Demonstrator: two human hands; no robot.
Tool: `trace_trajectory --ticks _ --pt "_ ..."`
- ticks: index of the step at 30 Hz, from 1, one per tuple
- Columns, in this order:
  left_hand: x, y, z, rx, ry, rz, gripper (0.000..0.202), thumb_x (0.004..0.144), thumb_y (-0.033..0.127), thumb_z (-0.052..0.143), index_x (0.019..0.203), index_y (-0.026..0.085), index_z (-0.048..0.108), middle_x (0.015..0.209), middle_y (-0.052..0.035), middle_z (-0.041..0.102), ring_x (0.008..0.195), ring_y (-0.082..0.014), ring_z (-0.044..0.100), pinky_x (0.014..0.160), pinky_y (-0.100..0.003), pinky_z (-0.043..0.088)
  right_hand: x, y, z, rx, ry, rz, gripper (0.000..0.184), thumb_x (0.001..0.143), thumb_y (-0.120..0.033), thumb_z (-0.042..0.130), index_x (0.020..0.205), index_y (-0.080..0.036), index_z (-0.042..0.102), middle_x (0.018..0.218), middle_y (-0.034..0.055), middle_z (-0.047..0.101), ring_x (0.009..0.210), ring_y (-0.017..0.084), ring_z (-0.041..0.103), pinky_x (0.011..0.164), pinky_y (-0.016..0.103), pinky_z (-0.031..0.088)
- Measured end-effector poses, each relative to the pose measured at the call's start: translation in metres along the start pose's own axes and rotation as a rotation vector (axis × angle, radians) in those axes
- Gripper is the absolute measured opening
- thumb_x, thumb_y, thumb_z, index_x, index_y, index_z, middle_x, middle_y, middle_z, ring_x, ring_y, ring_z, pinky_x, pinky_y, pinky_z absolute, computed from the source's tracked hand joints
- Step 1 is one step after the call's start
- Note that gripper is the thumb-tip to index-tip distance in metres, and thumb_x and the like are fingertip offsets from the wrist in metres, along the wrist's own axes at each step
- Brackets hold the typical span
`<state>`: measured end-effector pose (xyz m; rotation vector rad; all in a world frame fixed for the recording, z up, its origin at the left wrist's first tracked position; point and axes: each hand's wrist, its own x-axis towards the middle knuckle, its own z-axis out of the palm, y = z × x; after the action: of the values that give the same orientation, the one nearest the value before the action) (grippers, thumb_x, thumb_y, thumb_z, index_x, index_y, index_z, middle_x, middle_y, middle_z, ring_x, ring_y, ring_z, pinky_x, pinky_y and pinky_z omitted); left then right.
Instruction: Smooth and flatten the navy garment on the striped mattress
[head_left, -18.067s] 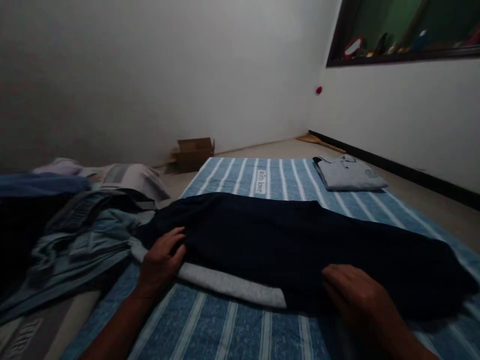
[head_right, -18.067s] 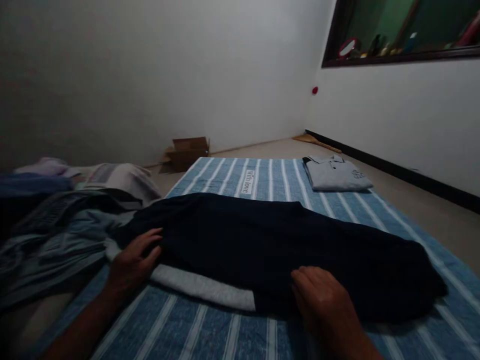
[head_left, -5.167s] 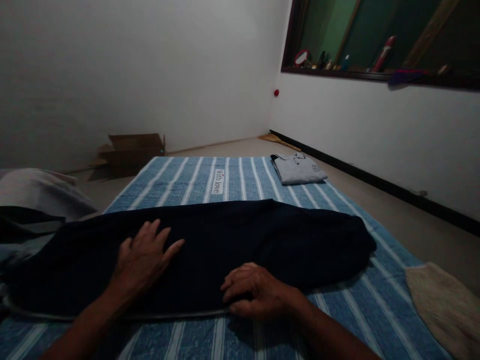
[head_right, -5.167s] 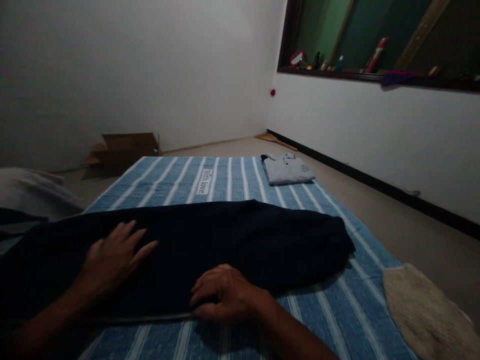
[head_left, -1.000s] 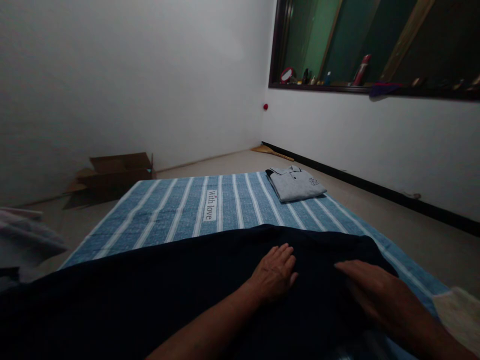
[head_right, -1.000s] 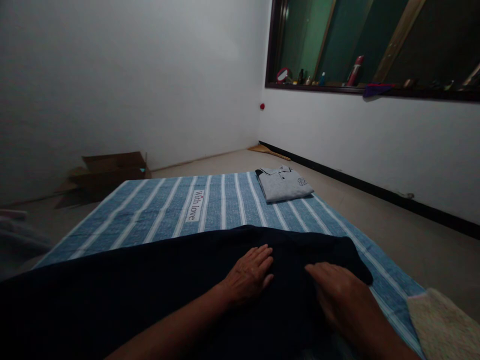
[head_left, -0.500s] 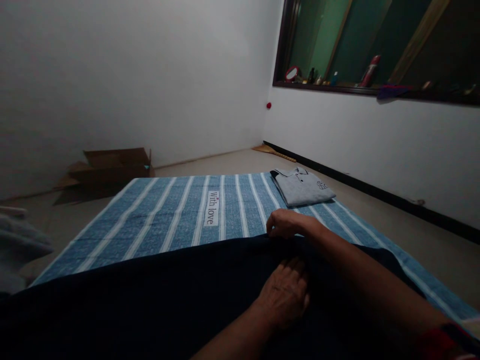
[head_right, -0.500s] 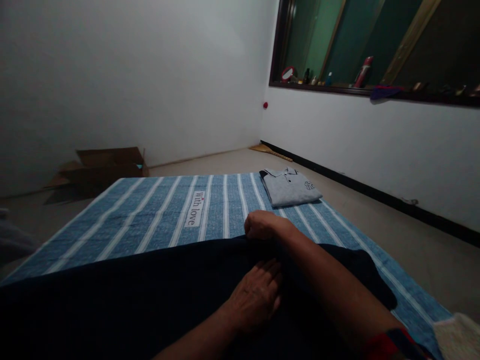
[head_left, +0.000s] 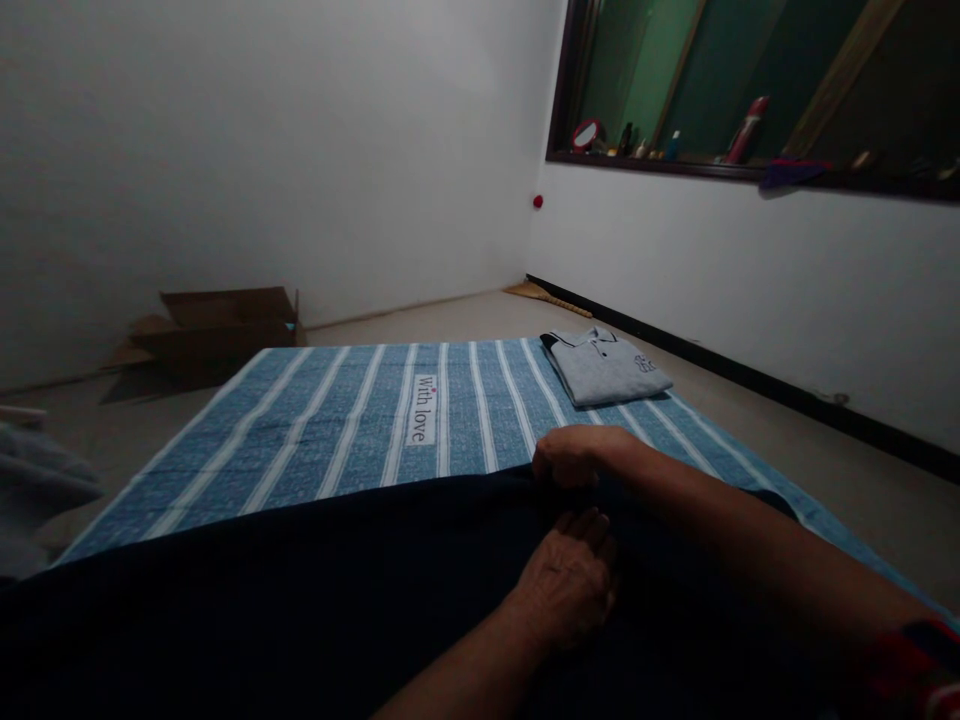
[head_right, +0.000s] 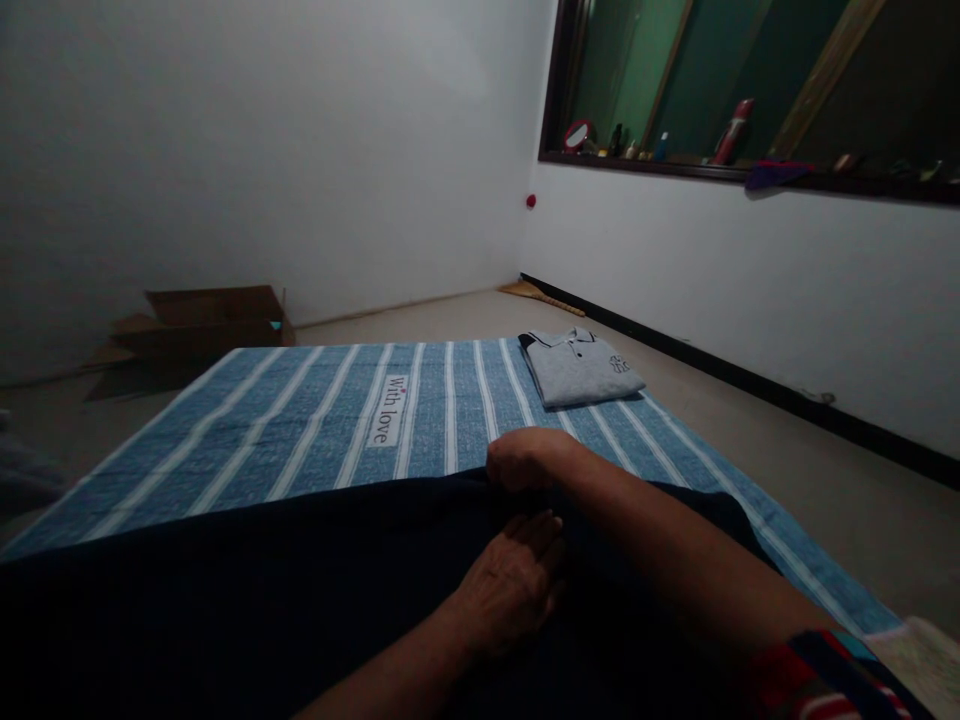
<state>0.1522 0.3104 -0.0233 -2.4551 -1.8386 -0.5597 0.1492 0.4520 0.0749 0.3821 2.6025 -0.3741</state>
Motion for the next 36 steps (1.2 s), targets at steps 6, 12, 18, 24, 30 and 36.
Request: trace_trajectory --ticks 6,12,18,24,30,36 --pt "-0.001 0.0 0.001 0.007 0.007 0.014 0.035 0.093 0.035 0.041 0.114 0.011 0.056 0.127 -0.013 0.058 0.122 -0.0246 0.048 0.105 -0.039 0.036 -0.007 -0.011 -0.003 -0.37 -0.002 -0.112 0.022 0.071 -0.009 0.059 0.087 -0.016 0.072 0.083 0.0116 0.071 0.081 0.029 0.067 0.063 0.034 0.048" --pt "0.0 -0.001 0.0 -0.017 -0.005 0.02 0.035 0.092 0.033 0.042 0.115 0.01 0.055 0.126 -0.0139 0.057 0.121 -0.0257 0.049 0.104 -0.04 0.037 -0.001 -0.004 -0.006 -0.469 0.066 -0.081 0.021 0.082 -0.01 0.051 0.091 -0.012 0.07 0.09 0.0168 0.07 0.089 0.029 0.066 0.071 0.036 0.048" --pt "-0.003 0.0 -0.001 -0.031 0.004 -0.007 0.038 0.092 0.034 0.043 0.12 0.012 0.053 0.131 -0.014 0.055 0.126 -0.0265 0.044 0.107 -0.043 0.033 0.008 0.011 -0.012 -0.451 0.038 -0.034 0.028 0.075 -0.011 0.056 0.098 -0.018 0.07 0.095 0.0128 0.071 0.087 0.026 0.067 0.067 0.032 0.048" --pt "-0.003 0.003 -0.002 0.004 0.046 -0.175 0.06 0.087 0.05 0.045 0.132 0.011 0.045 0.142 -0.0202 0.042 0.136 -0.0332 0.029 0.111 -0.053 0.023 0.004 0.011 -0.021 -0.295 0.035 -0.058 0.031 0.069 -0.009 0.052 0.09 -0.018 0.072 0.085 0.0072 0.071 0.077 0.018 0.064 0.063 0.024 0.042" --pt "0.0 0.003 0.002 -0.059 -0.022 -0.291 0.072 0.084 0.062 0.041 0.137 0.014 0.041 0.148 -0.0194 0.033 0.139 -0.0339 0.022 0.112 -0.055 0.02 0.004 0.025 -0.011 0.039 0.067 -0.071 0.026 0.061 -0.005 0.048 0.075 -0.014 0.068 0.067 0.0004 0.063 0.059 0.01 0.054 0.051 0.018 0.036" --pt "0.0 0.004 0.001 -0.019 -0.011 -0.232 0.067 0.086 0.059 0.04 0.135 0.013 0.043 0.149 -0.0186 0.031 0.141 -0.0308 0.019 0.113 -0.054 0.018 -0.001 0.039 0.006 0.331 0.226 -0.073 0.025 0.058 -0.006 0.042 0.071 -0.013 0.062 0.057 -0.0037 0.053 0.053 0.008 0.047 0.05 0.018 0.034"
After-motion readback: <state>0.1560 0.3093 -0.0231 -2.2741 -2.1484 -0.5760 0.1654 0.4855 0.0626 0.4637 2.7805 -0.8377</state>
